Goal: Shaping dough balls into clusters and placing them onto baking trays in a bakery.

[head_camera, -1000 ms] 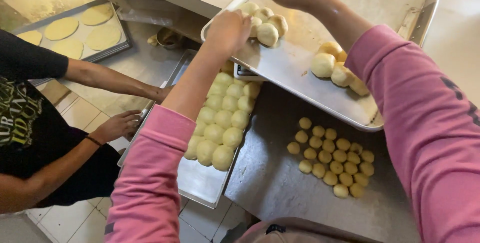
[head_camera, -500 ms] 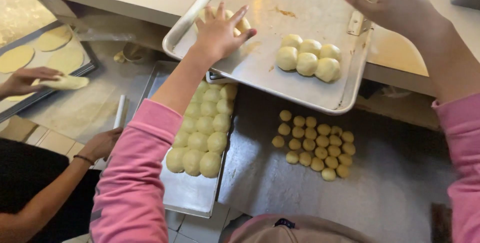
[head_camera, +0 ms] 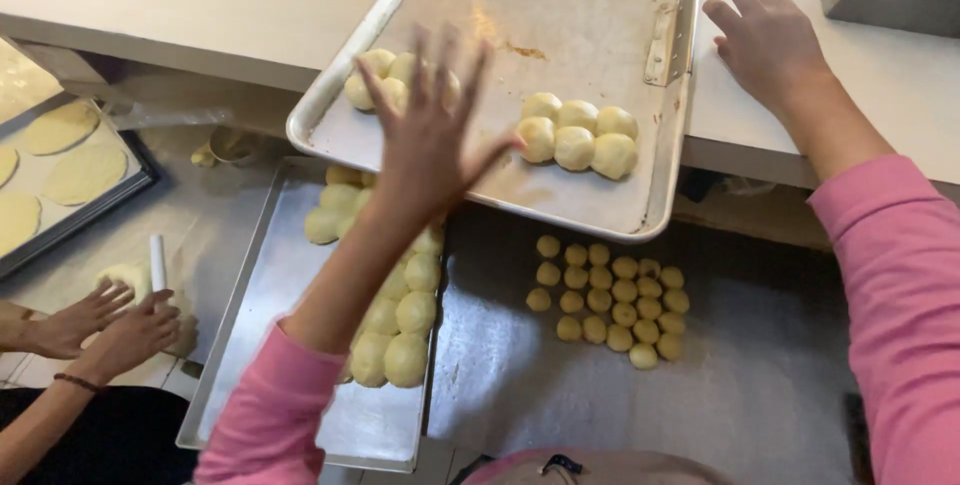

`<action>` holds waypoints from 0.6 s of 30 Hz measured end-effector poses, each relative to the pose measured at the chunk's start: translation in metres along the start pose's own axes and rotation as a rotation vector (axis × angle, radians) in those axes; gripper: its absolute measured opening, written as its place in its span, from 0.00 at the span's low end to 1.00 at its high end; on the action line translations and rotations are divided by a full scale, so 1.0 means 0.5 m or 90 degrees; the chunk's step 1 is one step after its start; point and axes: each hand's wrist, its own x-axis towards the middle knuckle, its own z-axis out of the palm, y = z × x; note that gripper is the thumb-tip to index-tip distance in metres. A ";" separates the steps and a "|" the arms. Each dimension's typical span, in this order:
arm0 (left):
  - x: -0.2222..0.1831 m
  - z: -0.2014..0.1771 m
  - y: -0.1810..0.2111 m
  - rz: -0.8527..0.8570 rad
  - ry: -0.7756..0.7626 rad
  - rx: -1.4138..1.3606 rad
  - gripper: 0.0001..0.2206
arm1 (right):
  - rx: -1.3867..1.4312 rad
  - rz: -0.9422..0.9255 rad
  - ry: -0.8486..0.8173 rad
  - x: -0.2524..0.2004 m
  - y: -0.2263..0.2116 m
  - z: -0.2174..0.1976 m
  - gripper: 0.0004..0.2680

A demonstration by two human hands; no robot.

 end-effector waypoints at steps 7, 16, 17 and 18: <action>-0.127 0.131 0.296 0.274 0.402 -0.047 0.25 | -0.052 -0.126 0.017 0.050 -0.003 0.053 0.07; -0.212 0.171 0.170 0.120 0.559 -0.001 0.13 | -0.029 -0.158 0.038 -0.009 0.003 -0.027 0.11; -0.231 0.176 0.133 0.089 0.587 0.070 0.18 | 0.045 -0.159 0.041 -0.020 -0.004 -0.039 0.10; -0.250 0.181 0.097 0.057 0.614 0.141 0.24 | 0.119 -0.159 0.043 -0.031 -0.011 -0.052 0.08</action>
